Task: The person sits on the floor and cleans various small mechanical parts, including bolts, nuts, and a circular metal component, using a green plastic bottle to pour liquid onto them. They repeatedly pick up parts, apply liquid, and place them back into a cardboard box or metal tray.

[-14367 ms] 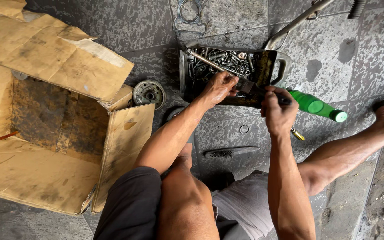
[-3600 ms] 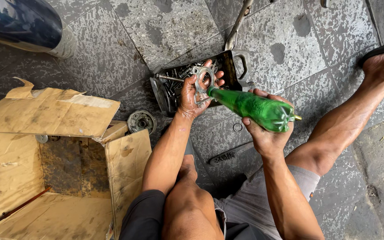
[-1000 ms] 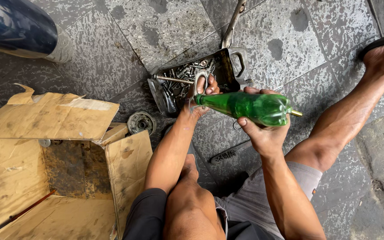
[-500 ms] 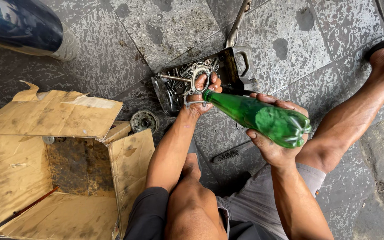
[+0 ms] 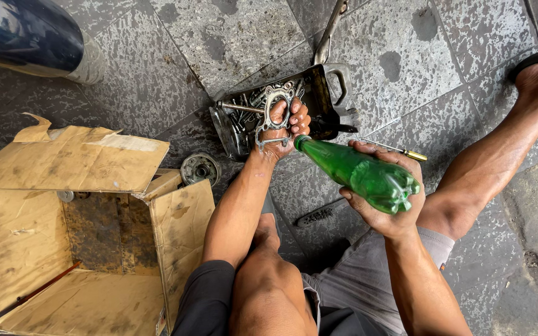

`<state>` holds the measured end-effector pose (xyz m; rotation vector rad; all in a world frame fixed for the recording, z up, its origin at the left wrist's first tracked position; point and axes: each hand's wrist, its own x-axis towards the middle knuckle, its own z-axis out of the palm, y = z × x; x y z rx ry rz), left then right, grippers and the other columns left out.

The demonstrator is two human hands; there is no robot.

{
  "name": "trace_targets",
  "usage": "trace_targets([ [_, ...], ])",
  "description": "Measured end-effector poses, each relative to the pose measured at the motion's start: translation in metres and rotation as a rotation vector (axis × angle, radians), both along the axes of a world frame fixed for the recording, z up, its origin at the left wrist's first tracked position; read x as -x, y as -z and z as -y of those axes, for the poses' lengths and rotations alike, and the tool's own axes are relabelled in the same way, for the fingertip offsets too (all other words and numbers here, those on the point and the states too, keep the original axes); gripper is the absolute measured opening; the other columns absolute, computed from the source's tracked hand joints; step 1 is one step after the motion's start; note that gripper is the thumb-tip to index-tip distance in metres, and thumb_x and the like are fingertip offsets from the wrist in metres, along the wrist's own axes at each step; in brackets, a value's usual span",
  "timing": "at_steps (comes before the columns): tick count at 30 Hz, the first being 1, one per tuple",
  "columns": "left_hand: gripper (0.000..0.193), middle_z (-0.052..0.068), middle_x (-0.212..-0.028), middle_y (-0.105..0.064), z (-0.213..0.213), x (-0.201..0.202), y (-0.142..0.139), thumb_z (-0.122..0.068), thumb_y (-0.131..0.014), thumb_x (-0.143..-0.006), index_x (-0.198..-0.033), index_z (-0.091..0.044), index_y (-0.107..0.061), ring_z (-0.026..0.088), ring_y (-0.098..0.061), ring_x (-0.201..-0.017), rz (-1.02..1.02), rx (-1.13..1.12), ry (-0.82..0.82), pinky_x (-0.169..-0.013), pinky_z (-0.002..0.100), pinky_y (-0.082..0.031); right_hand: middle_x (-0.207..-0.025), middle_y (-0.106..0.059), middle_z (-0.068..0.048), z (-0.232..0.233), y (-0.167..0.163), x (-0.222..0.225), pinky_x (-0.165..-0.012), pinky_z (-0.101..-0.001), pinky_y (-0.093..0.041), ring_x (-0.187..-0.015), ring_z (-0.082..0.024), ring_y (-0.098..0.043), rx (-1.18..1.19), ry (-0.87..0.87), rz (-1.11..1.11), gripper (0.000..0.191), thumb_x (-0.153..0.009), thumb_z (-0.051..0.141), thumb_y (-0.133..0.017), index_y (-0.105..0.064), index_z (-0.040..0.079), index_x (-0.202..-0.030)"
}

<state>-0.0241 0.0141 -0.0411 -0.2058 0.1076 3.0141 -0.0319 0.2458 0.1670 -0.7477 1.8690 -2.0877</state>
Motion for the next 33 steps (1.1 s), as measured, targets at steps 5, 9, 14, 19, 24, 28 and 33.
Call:
trace_targets([
  [5, 0.032, 0.004, -0.088, -0.052, -0.004, 0.002, -0.006, -0.04, -0.055, -0.102, -0.087, -0.011, -0.053, 0.02, -0.053, -0.086, 0.023, -0.004, 0.007, -0.086, 0.037, -0.05, -0.143, -0.061, -0.019, 0.0, 0.009, 0.001, -0.116, -0.0471, -0.054, -0.135, -0.031, -0.061, -0.042, 0.017, 0.042, 0.071, -0.084, 0.014, -0.09, -0.045, 0.006, -0.138],
  [9, 0.033, 0.006, -0.093, -0.054, -0.007, 0.001, -0.004, -0.039, -0.051, -0.105, -0.087, -0.011, -0.053, 0.021, -0.054, -0.091, 0.043, -0.03, 0.03, -0.09, 0.036, -0.05, -0.139, -0.062, -0.018, 0.003, 0.01, 0.005, -0.118, -0.0472, -0.055, -0.136, -0.03, -0.062, -0.096, 0.092, -0.112, 0.07, -0.087, 0.012, -0.088, -0.043, 0.008, -0.14],
  [14, 0.031, 0.002, -0.087, -0.053, -0.008, -0.003, 0.002, -0.032, -0.05, -0.115, -0.094, -0.01, -0.054, 0.017, -0.052, -0.086, -0.082, -0.103, 0.086, -0.086, 0.033, -0.048, -0.139, -0.062, -0.018, 0.01, 0.003, 0.008, -0.117, -0.0505, -0.055, -0.134, -0.031, -0.063, 0.066, 0.032, -0.018, 0.069, -0.09, 0.014, -0.088, -0.044, 0.008, -0.143],
  [19, 0.027, 0.003, -0.084, -0.053, -0.012, -0.002, 0.005, -0.032, -0.054, -0.106, -0.092, -0.008, -0.056, 0.015, -0.051, -0.081, 0.307, -0.088, 0.043, -0.078, 0.029, -0.044, -0.138, -0.062, -0.015, 0.021, 0.001, 0.01, -0.117, -0.0516, -0.052, -0.134, -0.031, -0.063, 0.167, 0.103, -0.026, 0.066, -0.093, 0.015, -0.089, -0.047, 0.008, -0.143],
  [24, 0.033, 0.0, -0.068, -0.044, -0.013, -0.003, 0.005, -0.034, -0.066, -0.1, -0.079, -0.01, -0.055, 0.016, -0.046, -0.066, 0.17, -0.134, 0.102, -0.072, 0.033, -0.043, -0.139, -0.064, -0.019, 0.023, 0.003, 0.02, -0.118, -0.0511, -0.053, -0.133, -0.033, -0.065, 0.12, 0.171, -0.045, 0.065, -0.094, 0.016, -0.089, -0.045, 0.007, -0.141],
  [28, 0.029, -0.002, -0.07, -0.043, -0.01, -0.006, -0.001, -0.032, -0.068, -0.099, -0.082, -0.012, -0.056, 0.014, -0.051, -0.067, 0.104, -0.164, 0.101, -0.072, 0.032, -0.044, -0.138, -0.065, -0.019, 0.016, 0.005, 0.026, -0.121, -0.0511, -0.055, -0.133, -0.032, -0.065, 0.092, 0.176, -0.023, 0.064, -0.093, 0.015, -0.09, -0.046, 0.006, -0.139],
  [33, 0.028, -0.003, -0.071, -0.043, -0.008, -0.003, -0.016, -0.036, -0.064, -0.102, -0.09, -0.011, -0.058, 0.015, -0.054, -0.071, 0.06, 0.014, 0.019, -0.076, 0.035, -0.05, -0.136, -0.066, -0.021, 0.004, 0.013, 0.025, -0.119, -0.0503, -0.056, -0.133, -0.032, -0.065, 0.033, 0.157, 0.034, 0.067, -0.091, 0.011, -0.09, -0.048, 0.006, -0.143],
])
